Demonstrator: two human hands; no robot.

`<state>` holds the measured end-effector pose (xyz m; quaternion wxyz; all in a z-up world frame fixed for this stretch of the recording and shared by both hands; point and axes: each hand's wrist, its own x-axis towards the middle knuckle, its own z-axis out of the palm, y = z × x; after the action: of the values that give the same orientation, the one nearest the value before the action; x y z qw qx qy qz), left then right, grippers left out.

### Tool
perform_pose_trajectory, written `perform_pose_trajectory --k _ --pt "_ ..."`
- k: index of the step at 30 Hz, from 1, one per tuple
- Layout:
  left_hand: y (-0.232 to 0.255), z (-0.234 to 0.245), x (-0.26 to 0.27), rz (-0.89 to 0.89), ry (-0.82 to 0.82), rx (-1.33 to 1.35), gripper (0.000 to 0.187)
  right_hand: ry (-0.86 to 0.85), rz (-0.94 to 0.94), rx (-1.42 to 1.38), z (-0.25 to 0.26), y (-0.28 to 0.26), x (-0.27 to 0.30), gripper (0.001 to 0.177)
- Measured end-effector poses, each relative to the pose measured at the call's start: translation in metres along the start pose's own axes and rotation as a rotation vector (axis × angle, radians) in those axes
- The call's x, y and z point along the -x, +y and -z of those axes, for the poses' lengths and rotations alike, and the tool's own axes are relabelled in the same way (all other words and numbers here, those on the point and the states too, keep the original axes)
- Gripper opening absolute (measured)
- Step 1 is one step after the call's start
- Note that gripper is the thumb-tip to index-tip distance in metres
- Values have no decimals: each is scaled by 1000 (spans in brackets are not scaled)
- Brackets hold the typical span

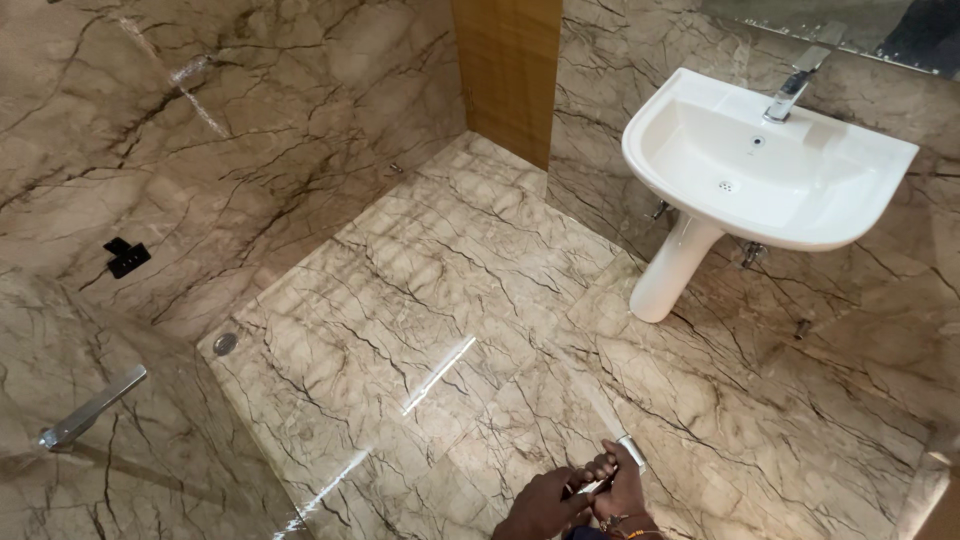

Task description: The person uses a handheld sprayer to spray water over a tiled floor, moving across the room to cover different sections.

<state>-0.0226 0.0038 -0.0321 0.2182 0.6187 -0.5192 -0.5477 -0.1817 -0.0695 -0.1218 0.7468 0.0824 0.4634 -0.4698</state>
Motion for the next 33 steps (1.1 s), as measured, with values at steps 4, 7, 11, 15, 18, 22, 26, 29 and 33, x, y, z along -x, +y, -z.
perform_pose_trajectory --k 4,7,11,15,18,22,26,29,33 --pt "-13 -9 -5 -3 -24 -54 49 45 8 27 10 0 -6 34" --pt "-17 -12 -13 2 -40 -109 48 87 29 61 11 -2 -12 35" --pt "-7 -4 -17 18 -53 -92 47 3 29 12 5 -5 -13 37" --pt "7 10 -19 44 -60 -72 50 -156 38 -14 -1 -14 -5 34" --pt "6 12 -28 6 -88 -77 52 -252 48 -27 -4 -15 -5 39" --pt "-22 6 -54 -42 -127 -83 55 -303 17 -98 -1 -18 -12 38" --pt "-53 -9 -98 -9 -272 -104 48 -244 -24 -176 2 -19 -13 39" --pt "-68 -15 -102 -85 -277 -17 39 -207 -3 -189 3 -21 -10 39" --pt "-61 -26 -108 -84 -298 -41 28 -243 45 -192 8 -25 -5 42"
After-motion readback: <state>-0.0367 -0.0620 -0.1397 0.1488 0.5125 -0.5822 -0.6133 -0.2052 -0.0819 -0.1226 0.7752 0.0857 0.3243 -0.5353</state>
